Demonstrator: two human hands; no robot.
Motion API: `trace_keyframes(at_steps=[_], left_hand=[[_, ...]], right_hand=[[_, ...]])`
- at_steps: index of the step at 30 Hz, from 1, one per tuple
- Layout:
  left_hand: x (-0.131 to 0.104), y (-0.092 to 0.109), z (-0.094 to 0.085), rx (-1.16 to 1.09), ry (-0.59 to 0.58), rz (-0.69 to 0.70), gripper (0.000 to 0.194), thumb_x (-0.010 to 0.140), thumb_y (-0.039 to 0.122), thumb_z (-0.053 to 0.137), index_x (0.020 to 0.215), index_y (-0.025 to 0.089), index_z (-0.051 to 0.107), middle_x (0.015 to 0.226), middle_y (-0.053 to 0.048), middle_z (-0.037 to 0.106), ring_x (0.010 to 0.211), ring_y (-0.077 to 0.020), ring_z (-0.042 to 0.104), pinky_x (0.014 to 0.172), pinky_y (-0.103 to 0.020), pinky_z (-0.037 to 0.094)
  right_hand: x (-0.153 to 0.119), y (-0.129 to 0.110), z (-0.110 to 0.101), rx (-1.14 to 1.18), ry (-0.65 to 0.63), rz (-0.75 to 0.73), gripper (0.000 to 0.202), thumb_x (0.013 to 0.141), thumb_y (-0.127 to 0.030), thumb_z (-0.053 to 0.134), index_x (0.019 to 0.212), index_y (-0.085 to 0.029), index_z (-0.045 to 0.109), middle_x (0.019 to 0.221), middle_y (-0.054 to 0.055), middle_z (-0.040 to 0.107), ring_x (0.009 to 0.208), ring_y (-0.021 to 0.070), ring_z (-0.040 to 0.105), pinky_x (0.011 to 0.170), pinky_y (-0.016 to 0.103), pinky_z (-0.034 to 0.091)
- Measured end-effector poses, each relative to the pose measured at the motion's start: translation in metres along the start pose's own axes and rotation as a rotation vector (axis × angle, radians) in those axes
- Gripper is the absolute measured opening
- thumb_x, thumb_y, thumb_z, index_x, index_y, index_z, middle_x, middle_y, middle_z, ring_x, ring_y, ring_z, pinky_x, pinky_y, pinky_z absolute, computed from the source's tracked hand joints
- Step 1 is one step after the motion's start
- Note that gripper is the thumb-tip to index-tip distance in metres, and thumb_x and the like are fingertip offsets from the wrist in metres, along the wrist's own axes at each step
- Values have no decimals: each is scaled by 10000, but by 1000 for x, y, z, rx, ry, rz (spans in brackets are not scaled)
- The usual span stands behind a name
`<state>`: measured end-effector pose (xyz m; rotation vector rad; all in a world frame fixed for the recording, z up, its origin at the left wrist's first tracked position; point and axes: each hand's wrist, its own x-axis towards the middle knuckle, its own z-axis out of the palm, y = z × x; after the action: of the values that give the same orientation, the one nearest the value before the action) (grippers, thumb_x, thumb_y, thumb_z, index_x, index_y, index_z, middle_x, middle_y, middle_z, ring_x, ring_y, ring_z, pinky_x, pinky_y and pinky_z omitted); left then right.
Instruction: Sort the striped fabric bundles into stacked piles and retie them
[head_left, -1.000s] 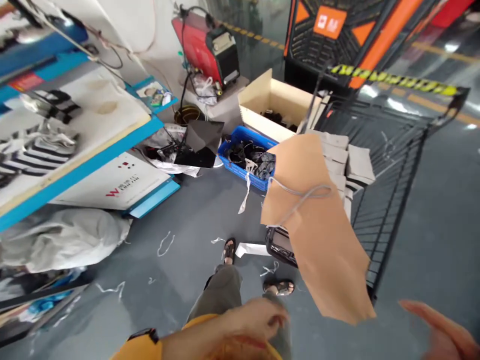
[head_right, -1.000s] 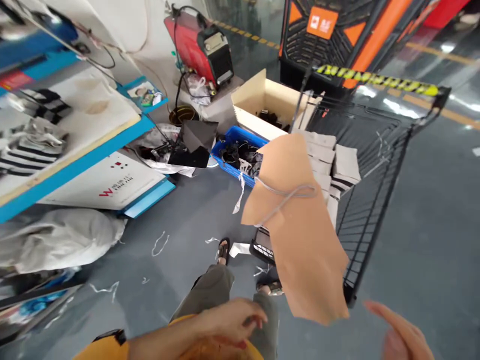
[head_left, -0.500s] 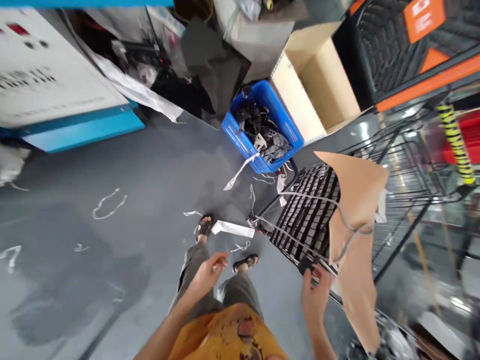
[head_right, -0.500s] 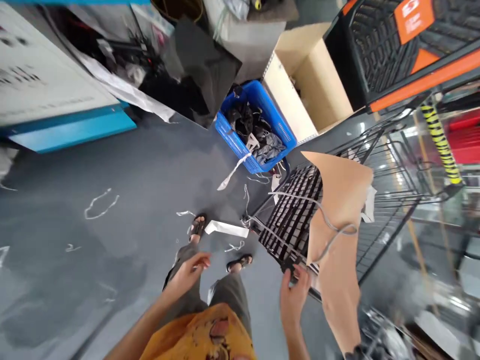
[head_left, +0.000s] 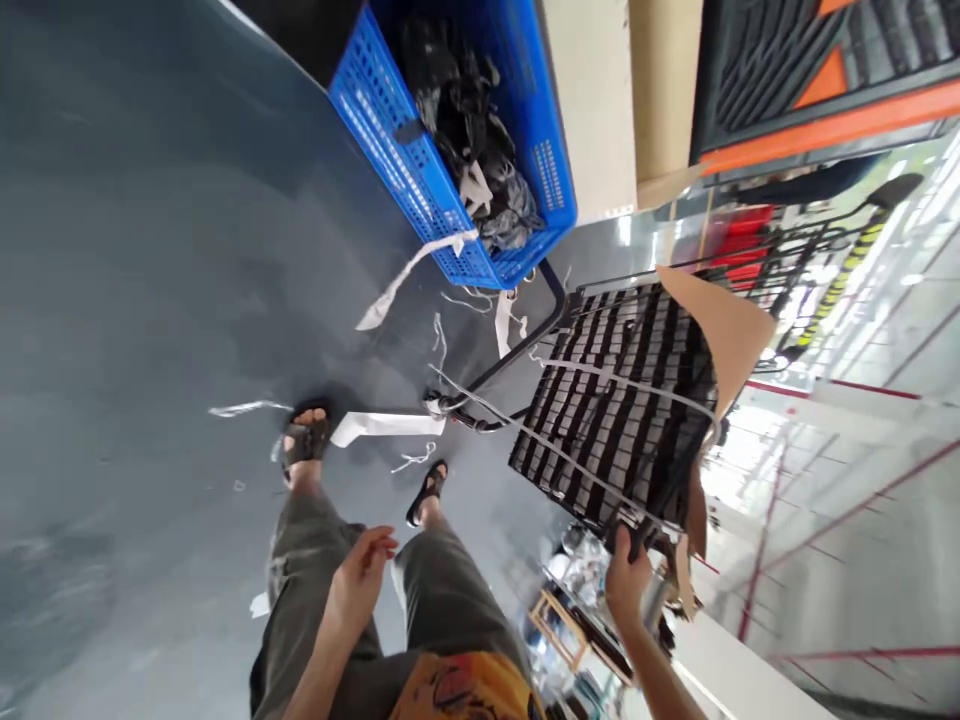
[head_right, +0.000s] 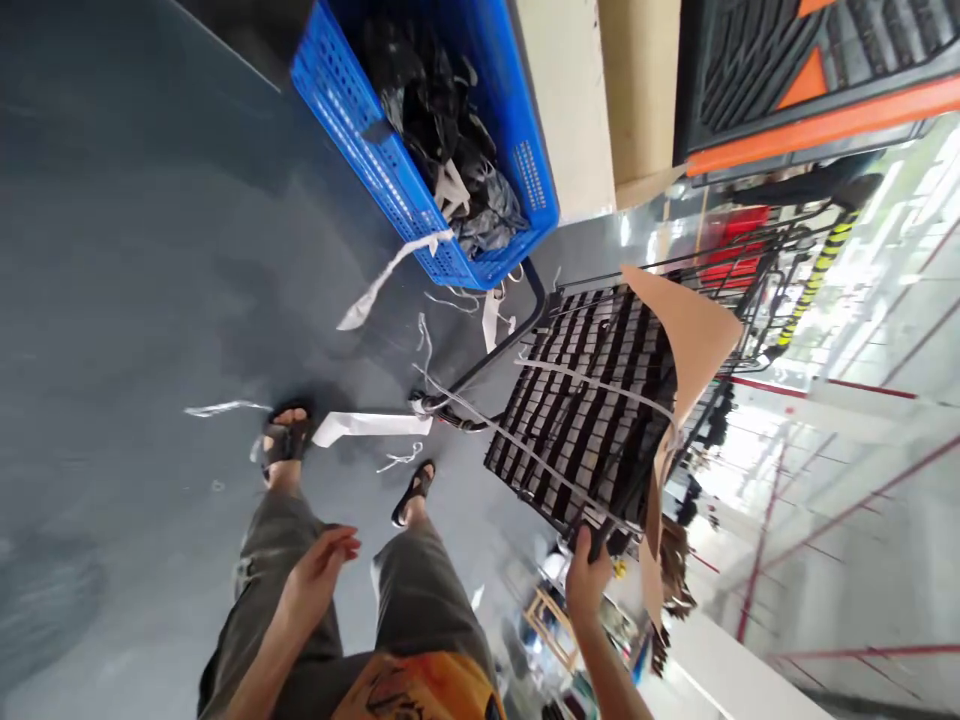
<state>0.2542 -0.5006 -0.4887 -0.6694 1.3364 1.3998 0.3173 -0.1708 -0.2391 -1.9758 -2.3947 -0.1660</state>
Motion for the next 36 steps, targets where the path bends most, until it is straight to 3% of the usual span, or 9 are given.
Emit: trace_keyframes(at_steps=[3,9,17,20,23,26,30,36], left_hand=[[7,-4,-1,-53,-18,-71,383,655,548,644,906,264,695,759,-9,773,721,-250,757,761,-378,632],[13,6,-11,-65,-4,-143,438,642,587,670,927,255,696,788,-20,782,752,-265,775,773,-385,635],[15,8,-6,-89,9,-149,412,646,561,656,928,262,684,785,-9,777,764,-264,759,804,-393,616],[11,6,-6,-65,15,-112,387,678,536,629,944,258,679,792,-8,772,761,-254,754,791,-377,606],[5,10,-9,-10,32,-57,377,704,520,579,946,245,670,794,-25,768,747,-255,746,779,-381,598],[-4,23,-15,74,57,-11,372,731,497,527,959,237,663,819,-49,773,767,-271,748,801,-400,589],[-20,55,-27,175,90,50,292,782,406,501,972,241,650,867,-61,782,818,-277,758,846,-402,575],[-64,111,-43,389,134,126,267,868,254,414,1002,198,639,922,-82,762,865,-216,750,848,-317,572]], right_hand=[[-1,-1,-3,-26,27,-10,697,767,-858,496,805,-185,675,781,191,725,968,397,668,858,467,478],[0,-11,-6,-6,29,-54,632,770,-833,526,780,-211,635,700,144,666,1033,393,626,912,474,458],[3,2,-6,-62,11,-3,664,733,-879,492,732,-227,615,708,169,688,937,394,662,822,472,480],[5,12,-5,-123,-27,48,706,708,-915,436,701,-228,596,708,212,691,869,419,680,761,489,494],[9,18,-2,-174,-90,74,752,690,-930,362,721,-220,605,778,267,708,927,456,699,757,492,517],[14,17,2,-220,-160,72,803,680,-922,289,755,-199,628,859,322,713,1035,507,692,815,525,539],[17,10,8,-257,-248,66,805,710,-855,256,805,-169,667,886,359,713,1006,559,699,826,617,546],[15,-4,8,-179,-339,25,744,769,-829,287,855,-217,701,894,286,752,946,523,734,807,625,572]])
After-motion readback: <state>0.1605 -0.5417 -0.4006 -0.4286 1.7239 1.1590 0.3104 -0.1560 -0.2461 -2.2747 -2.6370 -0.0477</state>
